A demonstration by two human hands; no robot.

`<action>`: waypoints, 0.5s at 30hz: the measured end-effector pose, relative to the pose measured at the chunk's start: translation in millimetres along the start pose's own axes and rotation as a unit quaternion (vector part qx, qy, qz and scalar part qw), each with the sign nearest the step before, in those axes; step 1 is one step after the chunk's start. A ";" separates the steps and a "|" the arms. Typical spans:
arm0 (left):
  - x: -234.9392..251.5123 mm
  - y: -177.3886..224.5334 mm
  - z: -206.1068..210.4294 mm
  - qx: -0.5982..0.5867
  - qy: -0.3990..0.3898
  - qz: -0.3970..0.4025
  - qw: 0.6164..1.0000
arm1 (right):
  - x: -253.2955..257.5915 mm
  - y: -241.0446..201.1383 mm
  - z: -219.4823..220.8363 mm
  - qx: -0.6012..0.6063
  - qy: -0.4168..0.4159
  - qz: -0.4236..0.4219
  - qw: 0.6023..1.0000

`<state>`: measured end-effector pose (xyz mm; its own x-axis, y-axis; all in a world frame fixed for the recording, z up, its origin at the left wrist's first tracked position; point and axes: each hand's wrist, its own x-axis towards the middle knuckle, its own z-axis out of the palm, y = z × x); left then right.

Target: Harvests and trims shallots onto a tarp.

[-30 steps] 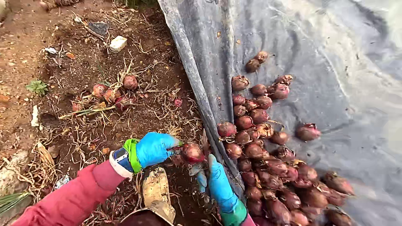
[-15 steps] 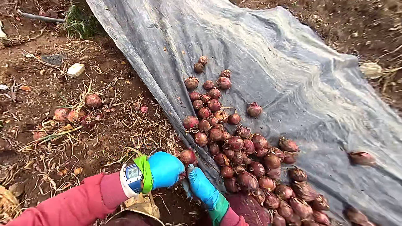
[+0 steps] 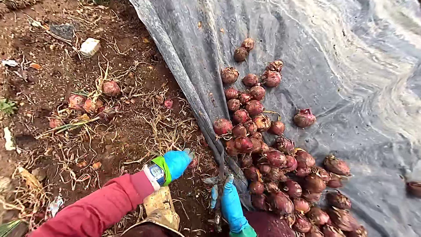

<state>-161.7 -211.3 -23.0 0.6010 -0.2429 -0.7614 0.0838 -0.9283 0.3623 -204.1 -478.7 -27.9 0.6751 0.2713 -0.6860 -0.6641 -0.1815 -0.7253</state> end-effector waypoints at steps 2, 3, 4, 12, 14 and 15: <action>12.8 -8.4 27.2 -0.039 -0.014 -0.034 0.999 | 0.7 -2.2 12.9 0.012 -0.006 0.020 1.000; 13.1 -18.5 30.7 -0.057 -0.008 -0.048 0.997 | 2.9 -3.7 17.4 0.022 -0.004 0.033 0.999; 8.6 -27.5 26.9 -0.075 -0.003 -0.058 0.995 | 7.0 -4.2 20.5 0.028 -0.005 0.045 0.999; -61.8 -14.8 -42.2 -0.025 -0.004 0.065 0.998 | 24.1 -31.5 53.9 0.029 -0.163 -0.069 0.984; -72.4 -12.5 -51.3 0.015 -0.016 0.087 0.996 | 17.3 -45.3 49.3 -0.029 -0.159 -0.062 0.985; -74.2 -15.2 -58.3 0.019 -0.009 0.072 0.997 | 15.3 -49.8 42.5 -0.028 -0.165 -0.061 0.984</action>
<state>-161.3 -162.7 59.4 0.5903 -0.3783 -0.7130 -0.0317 -0.8935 0.4479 -174.3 -425.3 0.3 0.6015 0.5850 -0.5440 -0.5590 -0.1783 -0.8098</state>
